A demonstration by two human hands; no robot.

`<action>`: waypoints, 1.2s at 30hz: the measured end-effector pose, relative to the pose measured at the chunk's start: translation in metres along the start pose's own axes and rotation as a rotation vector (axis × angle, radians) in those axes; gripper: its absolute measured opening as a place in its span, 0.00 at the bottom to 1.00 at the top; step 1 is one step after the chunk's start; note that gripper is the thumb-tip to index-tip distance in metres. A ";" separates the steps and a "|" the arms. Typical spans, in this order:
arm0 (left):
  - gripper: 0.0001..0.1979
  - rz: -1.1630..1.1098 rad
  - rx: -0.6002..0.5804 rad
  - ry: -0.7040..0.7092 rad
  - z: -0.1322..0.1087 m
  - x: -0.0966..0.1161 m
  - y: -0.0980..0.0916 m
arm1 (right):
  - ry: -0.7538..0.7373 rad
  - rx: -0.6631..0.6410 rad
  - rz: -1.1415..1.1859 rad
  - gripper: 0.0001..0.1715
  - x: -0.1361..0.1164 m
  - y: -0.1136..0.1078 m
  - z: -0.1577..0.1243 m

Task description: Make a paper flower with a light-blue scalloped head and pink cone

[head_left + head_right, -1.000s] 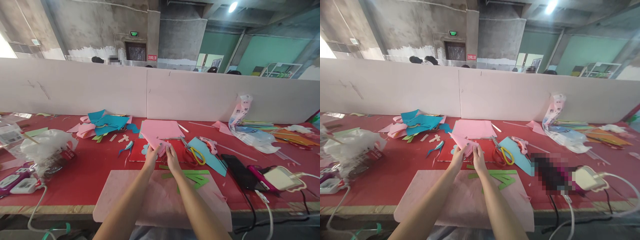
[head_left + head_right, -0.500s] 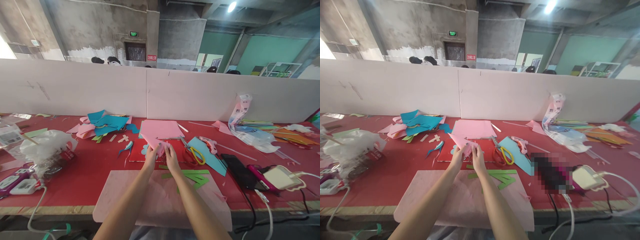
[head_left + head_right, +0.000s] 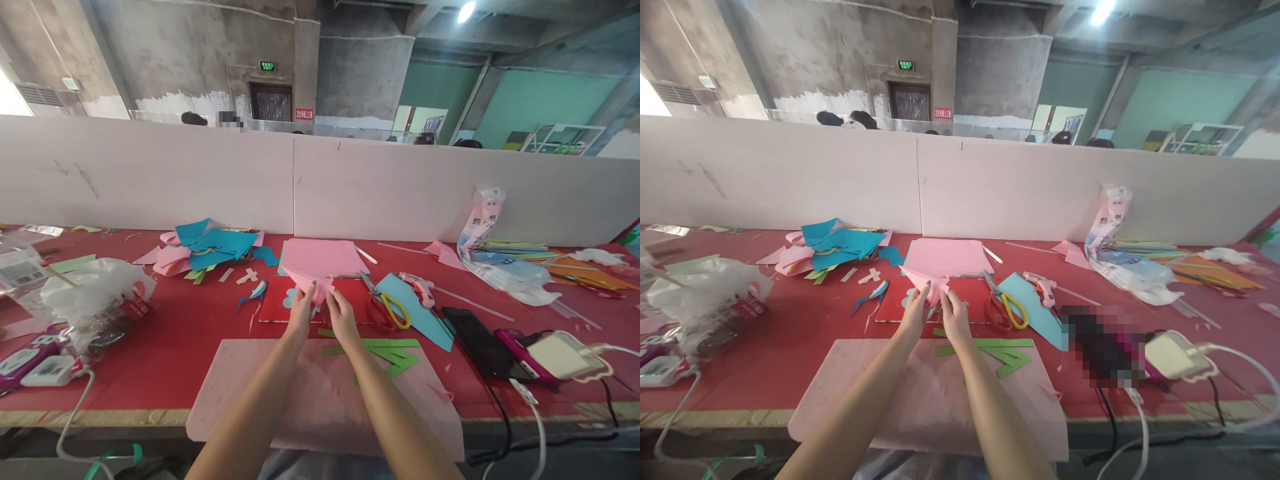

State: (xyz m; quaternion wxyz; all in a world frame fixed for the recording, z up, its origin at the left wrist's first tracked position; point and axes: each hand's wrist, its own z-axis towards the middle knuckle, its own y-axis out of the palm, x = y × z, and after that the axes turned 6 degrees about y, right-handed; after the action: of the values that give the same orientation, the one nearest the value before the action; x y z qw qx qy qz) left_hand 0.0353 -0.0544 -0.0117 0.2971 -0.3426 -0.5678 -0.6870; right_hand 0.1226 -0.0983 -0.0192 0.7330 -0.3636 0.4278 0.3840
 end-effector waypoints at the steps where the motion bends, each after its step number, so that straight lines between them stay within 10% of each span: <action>1: 0.21 -0.013 -0.009 -0.011 0.000 0.002 0.000 | -0.001 -0.025 -0.007 0.19 -0.002 0.001 -0.001; 36: 0.21 0.050 0.070 0.106 0.010 -0.001 -0.008 | 0.200 -0.112 0.318 0.18 -0.012 -0.004 -0.001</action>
State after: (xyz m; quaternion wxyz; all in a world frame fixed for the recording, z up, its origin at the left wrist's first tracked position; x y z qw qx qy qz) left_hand 0.0307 -0.0429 -0.0158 0.3557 -0.3094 -0.5661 -0.6761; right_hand 0.1213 -0.1040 -0.0077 0.5955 -0.3680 0.5283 0.4804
